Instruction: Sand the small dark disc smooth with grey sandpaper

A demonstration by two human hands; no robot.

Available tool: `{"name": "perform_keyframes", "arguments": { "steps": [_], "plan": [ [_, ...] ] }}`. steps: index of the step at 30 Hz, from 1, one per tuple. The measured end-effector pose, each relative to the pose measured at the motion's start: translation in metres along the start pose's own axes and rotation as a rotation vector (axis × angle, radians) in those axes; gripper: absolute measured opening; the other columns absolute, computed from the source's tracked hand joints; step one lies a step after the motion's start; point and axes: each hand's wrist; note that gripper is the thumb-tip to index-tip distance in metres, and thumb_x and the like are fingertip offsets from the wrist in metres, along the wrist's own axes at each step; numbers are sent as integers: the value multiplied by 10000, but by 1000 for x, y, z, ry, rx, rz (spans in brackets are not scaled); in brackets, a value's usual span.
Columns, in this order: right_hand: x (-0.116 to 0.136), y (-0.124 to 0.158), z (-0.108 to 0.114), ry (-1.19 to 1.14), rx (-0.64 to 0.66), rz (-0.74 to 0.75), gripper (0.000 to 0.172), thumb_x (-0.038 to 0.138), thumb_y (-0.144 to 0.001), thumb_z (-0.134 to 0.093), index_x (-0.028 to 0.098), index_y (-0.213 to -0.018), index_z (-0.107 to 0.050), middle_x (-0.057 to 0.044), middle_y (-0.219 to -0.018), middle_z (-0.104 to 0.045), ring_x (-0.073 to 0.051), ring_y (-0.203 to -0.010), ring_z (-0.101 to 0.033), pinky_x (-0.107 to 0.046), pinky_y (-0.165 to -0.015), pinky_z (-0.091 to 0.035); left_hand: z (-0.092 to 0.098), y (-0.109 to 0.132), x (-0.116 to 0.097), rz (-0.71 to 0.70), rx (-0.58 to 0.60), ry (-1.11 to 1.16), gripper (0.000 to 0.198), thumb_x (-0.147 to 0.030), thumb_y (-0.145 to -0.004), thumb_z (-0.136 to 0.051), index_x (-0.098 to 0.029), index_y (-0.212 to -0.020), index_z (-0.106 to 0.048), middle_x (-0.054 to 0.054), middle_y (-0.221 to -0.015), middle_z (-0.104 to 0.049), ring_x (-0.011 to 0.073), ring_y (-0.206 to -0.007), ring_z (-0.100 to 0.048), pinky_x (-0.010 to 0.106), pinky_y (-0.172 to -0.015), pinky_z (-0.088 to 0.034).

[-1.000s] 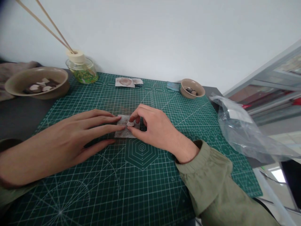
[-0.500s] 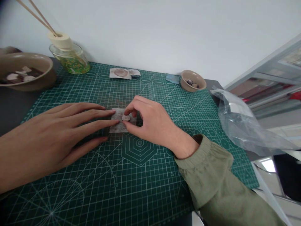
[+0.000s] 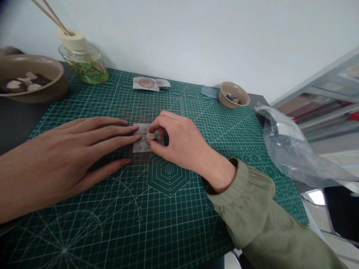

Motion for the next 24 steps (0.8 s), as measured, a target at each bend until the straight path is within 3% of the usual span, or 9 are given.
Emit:
{"name": "perform_keyframes", "arguments": {
  "steps": [3, 9, 13, 16, 18, 21, 24],
  "plan": [
    [-1, 3, 0, 18, -17, 17, 49, 241, -1094, -841, 231, -1142, -847, 5, -935, -705, -192, -751, -550, -384, -752, -449, 1, -1, -1, 44, 3, 62, 506, -487, -1334, -590, -324, -1739, -846, 134, -1742, -879, 497, -1579, -833, 790, -1409, -676],
    [-3, 2, 1, 47, -33, 35, 72, 217, -1100, -824, 205, -1157, -866, -4, -956, -739, -181, -735, -533, -386, -745, -442, -1, 1, 0, 48, -7, 88, 490, -510, -1348, -565, -362, -1703, -868, 106, -1753, -875, 495, -1590, -840, 787, -1435, -658],
    [-6, 2, 0, 39, -45, 47, 77, 216, -1075, -820, 205, -1141, -858, 5, -949, -743, -174, -734, -529, -376, -753, -452, 0, 2, 1, -9, -4, -33, 526, -493, -1383, -477, -272, -1729, -805, 131, -1788, -845, 466, -1617, -819, 753, -1422, -676],
    [-4, 1, 0, 14, -61, 47, 80, 215, -1066, -803, 196, -1126, -853, -7, -979, -781, -168, -735, -548, -375, -751, -467, 4, -1, -1, -35, 32, -127, 494, -403, -1396, -432, -213, -1660, -804, 165, -1713, -852, 466, -1525, -825, 759, -1291, -743],
    [0, 0, 1, -53, -82, 12, 58, 228, -1062, -817, 207, -1113, -837, -4, -990, -808, -160, -722, -580, -373, -737, -484, 7, -2, -3, -28, 47, -169, 455, -363, -1386, -447, -227, -1582, -835, 169, -1555, -873, 448, -1362, -842, 731, -1148, -784],
    [5, -1, 2, -169, -136, -38, 58, 242, -1050, -847, 221, -1095, -817, 15, -973, -831, -150, -689, -640, -376, -734, -522, 7, -2, -5, -11, 5, -187, 419, -414, -1366, -493, -266, -1535, -846, 162, -1351, -835, 407, -1164, -824, 655, -1005, -788],
    [7, -1, 2, -167, -134, -18, 79, 241, -1040, -855, 221, -1106, -817, 13, -990, -855, -147, -693, -671, -364, -731, -532, 6, 0, -7, 8, -7, -123, 400, -368, -1353, -531, -225, -1635, -777, 195, -1483, -806, 415, -1268, -839, 648, -1056, -789]
  ]
}}
Point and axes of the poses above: each hand's wrist, its own y-axis away from the middle knuckle, its own z-axis out of the back of the hand, x = y × z
